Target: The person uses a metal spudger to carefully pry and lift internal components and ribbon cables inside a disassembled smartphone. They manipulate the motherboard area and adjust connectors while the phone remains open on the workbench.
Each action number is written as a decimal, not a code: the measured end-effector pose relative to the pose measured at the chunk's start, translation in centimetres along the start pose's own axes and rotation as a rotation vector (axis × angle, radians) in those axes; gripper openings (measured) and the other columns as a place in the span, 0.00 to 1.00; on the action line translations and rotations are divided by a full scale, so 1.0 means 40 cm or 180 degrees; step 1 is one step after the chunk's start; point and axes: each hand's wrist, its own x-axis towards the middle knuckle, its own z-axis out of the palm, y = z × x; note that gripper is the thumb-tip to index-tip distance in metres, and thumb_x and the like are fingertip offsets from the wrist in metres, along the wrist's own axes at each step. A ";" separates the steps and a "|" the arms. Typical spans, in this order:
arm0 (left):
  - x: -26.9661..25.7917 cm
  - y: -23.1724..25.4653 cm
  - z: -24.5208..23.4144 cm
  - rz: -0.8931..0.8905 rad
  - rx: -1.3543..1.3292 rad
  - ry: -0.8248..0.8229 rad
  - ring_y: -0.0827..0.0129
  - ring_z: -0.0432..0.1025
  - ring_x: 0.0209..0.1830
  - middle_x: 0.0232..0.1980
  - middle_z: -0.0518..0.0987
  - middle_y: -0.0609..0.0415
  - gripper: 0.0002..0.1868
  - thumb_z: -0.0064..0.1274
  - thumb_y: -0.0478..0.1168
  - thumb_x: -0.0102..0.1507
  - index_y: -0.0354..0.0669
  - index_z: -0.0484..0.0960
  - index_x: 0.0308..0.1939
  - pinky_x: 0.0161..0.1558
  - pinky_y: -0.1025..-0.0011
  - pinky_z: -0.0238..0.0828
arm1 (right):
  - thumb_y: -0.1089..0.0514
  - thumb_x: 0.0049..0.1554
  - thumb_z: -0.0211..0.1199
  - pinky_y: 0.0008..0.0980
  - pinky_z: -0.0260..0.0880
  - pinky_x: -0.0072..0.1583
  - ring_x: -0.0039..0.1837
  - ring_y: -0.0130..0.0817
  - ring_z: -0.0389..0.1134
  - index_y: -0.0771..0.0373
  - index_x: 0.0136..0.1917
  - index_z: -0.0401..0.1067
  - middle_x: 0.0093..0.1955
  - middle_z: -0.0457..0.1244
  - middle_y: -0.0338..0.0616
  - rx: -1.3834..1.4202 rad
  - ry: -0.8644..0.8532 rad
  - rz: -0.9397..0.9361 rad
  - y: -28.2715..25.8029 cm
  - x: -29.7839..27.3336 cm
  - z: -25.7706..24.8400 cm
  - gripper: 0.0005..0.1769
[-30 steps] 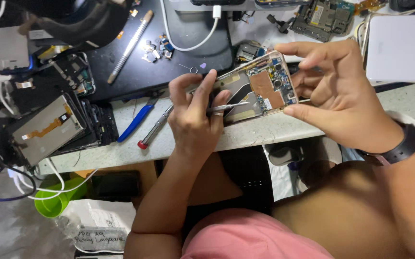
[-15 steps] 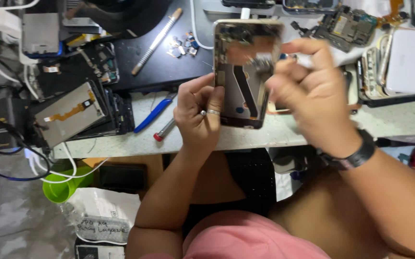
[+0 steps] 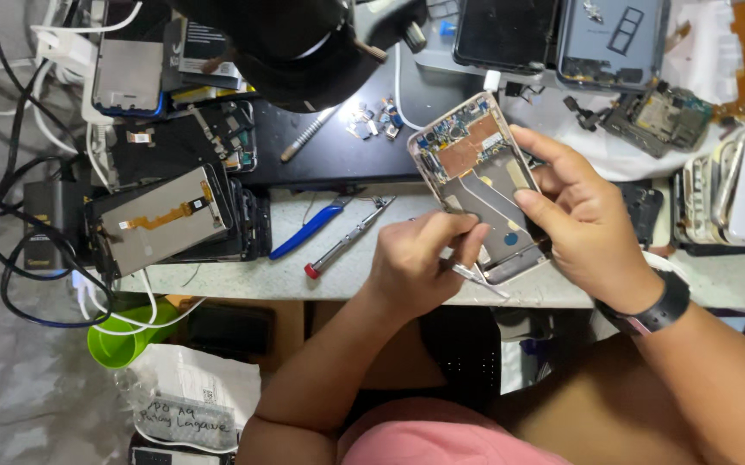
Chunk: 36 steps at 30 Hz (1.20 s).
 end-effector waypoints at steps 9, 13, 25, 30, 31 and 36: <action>0.016 0.008 -0.007 0.0082 0.0148 -0.0368 0.59 0.74 0.24 0.29 0.76 0.52 0.10 0.62 0.34 0.66 0.40 0.75 0.35 0.27 0.63 0.67 | 0.69 0.63 0.56 0.18 0.59 0.51 0.48 0.16 0.58 0.62 0.79 0.62 0.48 0.61 0.31 -0.0397 -0.0027 0.0184 0.007 0.007 -0.031 0.32; 0.021 0.010 -0.007 0.0126 0.0101 -0.0541 0.60 0.74 0.25 0.28 0.75 0.53 0.14 0.62 0.34 0.66 0.41 0.71 0.32 0.27 0.63 0.67 | 0.69 0.62 0.55 0.17 0.61 0.51 0.48 0.15 0.59 0.62 0.78 0.62 0.48 0.61 0.30 -0.0495 -0.0094 0.0241 -0.003 0.015 -0.042 0.31; 0.017 0.008 -0.003 0.0209 0.0203 -0.0657 0.58 0.73 0.24 0.29 0.76 0.50 0.11 0.62 0.34 0.66 0.41 0.73 0.34 0.27 0.63 0.68 | 0.68 0.60 0.57 0.17 0.58 0.45 0.43 0.14 0.56 0.60 0.77 0.65 0.41 0.56 0.27 -0.0742 -0.0250 0.0367 -0.008 0.033 -0.057 0.31; 0.012 0.005 -0.003 0.0236 0.0162 -0.0659 0.57 0.73 0.23 0.29 0.77 0.50 0.09 0.63 0.35 0.65 0.41 0.76 0.36 0.27 0.62 0.68 | 0.68 0.61 0.57 0.17 0.57 0.45 0.42 0.15 0.56 0.60 0.77 0.65 0.41 0.56 0.28 -0.0738 -0.0245 0.0417 -0.009 0.032 -0.063 0.31; 0.011 0.005 -0.002 0.0259 0.0123 -0.0642 0.58 0.73 0.24 0.30 0.77 0.50 0.09 0.63 0.35 0.65 0.40 0.76 0.38 0.27 0.62 0.68 | 0.68 0.61 0.57 0.17 0.57 0.44 0.42 0.15 0.55 0.60 0.77 0.65 0.41 0.56 0.28 -0.0698 -0.0235 0.0444 -0.010 0.030 -0.065 0.31; 0.008 0.001 0.000 0.0357 0.0066 -0.0607 0.59 0.75 0.25 0.32 0.79 0.50 0.08 0.63 0.35 0.65 0.39 0.79 0.43 0.28 0.64 0.70 | 0.68 0.61 0.58 0.19 0.58 0.46 0.44 0.16 0.56 0.61 0.77 0.66 0.43 0.57 0.31 -0.0552 -0.0233 0.0519 -0.013 0.028 -0.071 0.31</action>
